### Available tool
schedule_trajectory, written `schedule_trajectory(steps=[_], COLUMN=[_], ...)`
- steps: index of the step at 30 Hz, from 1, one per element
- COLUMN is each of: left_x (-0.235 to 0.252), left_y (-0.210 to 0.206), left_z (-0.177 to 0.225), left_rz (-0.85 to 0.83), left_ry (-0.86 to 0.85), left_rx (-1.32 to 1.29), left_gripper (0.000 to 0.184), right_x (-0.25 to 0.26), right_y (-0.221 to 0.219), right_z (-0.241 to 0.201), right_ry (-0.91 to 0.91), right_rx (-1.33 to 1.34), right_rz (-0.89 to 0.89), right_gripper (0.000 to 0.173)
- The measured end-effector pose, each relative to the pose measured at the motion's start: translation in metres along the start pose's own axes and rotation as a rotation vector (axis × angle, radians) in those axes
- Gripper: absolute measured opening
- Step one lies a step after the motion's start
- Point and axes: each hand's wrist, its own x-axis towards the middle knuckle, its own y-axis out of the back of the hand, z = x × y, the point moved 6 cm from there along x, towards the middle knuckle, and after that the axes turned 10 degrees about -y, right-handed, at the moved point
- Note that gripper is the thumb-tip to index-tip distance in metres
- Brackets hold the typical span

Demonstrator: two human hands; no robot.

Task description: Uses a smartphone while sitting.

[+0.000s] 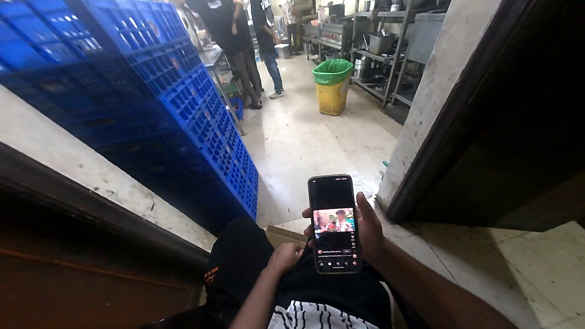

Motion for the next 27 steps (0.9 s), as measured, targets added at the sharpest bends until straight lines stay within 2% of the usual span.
schedule_trajectory(steps=[12, 19, 27], left_x=[-0.0015, -0.0012, -0.0029], left_y=[0.0009, 0.0005, 0.0024], left_z=[0.0018, 0.0016, 0.0041], left_rz=[-0.009, -0.014, -0.011], left_ry=[0.011, 0.009, 0.005], left_rx=[-0.007, 0.005, 0.000], left_gripper=[0.045, 0.044, 0.043], right_x=[-0.0009, 0.0000, 0.0009], right_y=[0.0008, 0.0014, 0.0020], right_z=[0.0013, 0.0019, 0.0006], right_ry=[-0.004, -0.020, -0.014], right_rx=[-0.009, -0.006, 0.008], right_rz=[0.050, 0.022, 0.094], right_gripper=[0.086, 0.087, 0.090])
